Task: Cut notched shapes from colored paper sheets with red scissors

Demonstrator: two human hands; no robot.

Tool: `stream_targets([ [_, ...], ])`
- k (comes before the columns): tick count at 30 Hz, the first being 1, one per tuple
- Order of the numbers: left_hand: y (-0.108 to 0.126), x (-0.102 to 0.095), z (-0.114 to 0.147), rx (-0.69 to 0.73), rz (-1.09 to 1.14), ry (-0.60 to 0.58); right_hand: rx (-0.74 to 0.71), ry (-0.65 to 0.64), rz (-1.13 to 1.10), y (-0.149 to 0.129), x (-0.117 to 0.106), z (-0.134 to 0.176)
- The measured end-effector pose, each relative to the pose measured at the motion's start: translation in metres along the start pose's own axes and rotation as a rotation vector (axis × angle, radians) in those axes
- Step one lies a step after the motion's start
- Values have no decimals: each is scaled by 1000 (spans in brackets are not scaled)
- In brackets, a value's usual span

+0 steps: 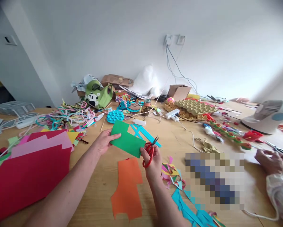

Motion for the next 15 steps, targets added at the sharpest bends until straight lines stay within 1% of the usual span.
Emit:
stream_targets([
  [4, 3, 3, -10, 3, -19, 23, -32, 111, -13, -1, -10, -5],
  [6, 2, 3, -13, 3, 38, -13, -43, 151, 2, -3, -13, -6],
  [9, -7, 11, -13, -8, 159, -166, -43, 180, 38, -6, -15, -4],
  [12, -22, 26, -5, -14, 204, -331, -38, 181, 83, -6, -14, -2],
  [14, -35, 38, 1, -45, 185, -406, -43, 167, 105, -6, -12, -1],
  [15, -41, 43, 3, -69, 164, -416, -47, 158, 108, -6, -11, 0],
])
Point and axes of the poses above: each hand's wrist, its own z-axis away from the middle knuckle, its own x-axis out of the palm, y = z × x, the point moved 7 cm from there along -z, towards the middle knuckle, and after that the axes turned 3 degrees about y, right-handed, at the moved point
